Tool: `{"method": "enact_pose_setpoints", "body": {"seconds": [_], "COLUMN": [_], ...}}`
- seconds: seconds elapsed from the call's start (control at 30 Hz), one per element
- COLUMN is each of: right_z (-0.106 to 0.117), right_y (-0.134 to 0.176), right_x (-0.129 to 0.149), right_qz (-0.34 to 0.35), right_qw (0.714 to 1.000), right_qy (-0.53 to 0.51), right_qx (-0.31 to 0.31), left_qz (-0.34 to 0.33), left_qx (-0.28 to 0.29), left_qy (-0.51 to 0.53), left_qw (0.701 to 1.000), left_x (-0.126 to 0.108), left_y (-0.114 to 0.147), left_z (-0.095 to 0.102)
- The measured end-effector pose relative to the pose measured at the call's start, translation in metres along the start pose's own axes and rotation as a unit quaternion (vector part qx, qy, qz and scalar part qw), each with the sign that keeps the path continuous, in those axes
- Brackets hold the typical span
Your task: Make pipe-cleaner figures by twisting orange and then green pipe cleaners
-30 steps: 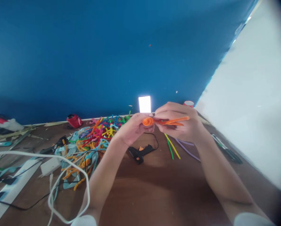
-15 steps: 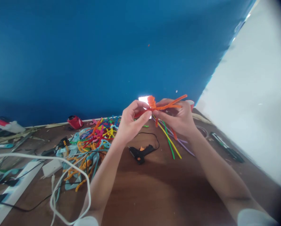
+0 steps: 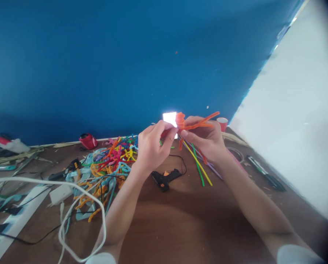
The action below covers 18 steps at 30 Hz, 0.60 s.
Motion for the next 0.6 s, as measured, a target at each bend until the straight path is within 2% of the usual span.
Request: {"method": "enact_pose_setpoints", "body": {"seconds": [0.07,0.13,0.23,0.33,0.37,0.4,0.43,0.5,0.57,0.6], "right_z": [0.001,0.005,0.015,0.025,0.026,0.026,0.024,0.017,0.010,0.006], "right_y": [0.002,0.003,0.003,0.003,0.003,0.003,0.003,0.002,0.000,-0.001], "right_x": [-0.001,-0.001,-0.002,-0.002,-0.002,-0.001,-0.001,-0.001,-0.003,-0.005], "right_qz": [0.076,0.161,0.248,0.261,0.266,0.275,0.282,0.252,0.149,0.087], "right_qw": [0.992,0.964,0.913,0.881,0.874,0.870,0.872,0.906,0.963,0.984], "right_qy": [0.101,0.210,0.324,0.390,0.403,0.407,0.398,0.339,0.223,0.151], "right_qx": [-0.004,-0.003,0.026,0.056,0.056,0.050,0.040,0.015,-0.019,-0.034], "left_qz": [0.053,0.118,0.232,0.329,0.341,0.336,0.316,0.246,0.154,0.107], "left_qx": [0.026,0.049,0.086,0.163,0.182,0.185,0.175,0.123,0.064,0.042], "left_qy": [0.073,0.193,0.367,0.471,0.488,0.493,0.481,0.397,0.254,0.179], "left_qw": [0.996,0.973,0.897,0.802,0.783,0.781,0.799,0.876,0.953,0.977], "left_x": [-0.001,-0.002,-0.001,0.002,0.003,0.003,0.004,0.004,0.003,0.003], "left_y": [0.001,0.001,-0.001,-0.003,-0.003,-0.004,-0.004,-0.004,-0.003,-0.003], "left_z": [-0.001,-0.004,-0.008,-0.010,-0.010,-0.010,-0.010,-0.008,-0.005,-0.004]}}
Point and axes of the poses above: each hand's wrist, its own y-axis away from the middle knuckle, its own z-axis out of the back of the hand, x = y × z, the point moved 1 cm from there along -y, towards the middle knuckle, and after that the axes turned 3 degrees about x, right-handed, at the moved point
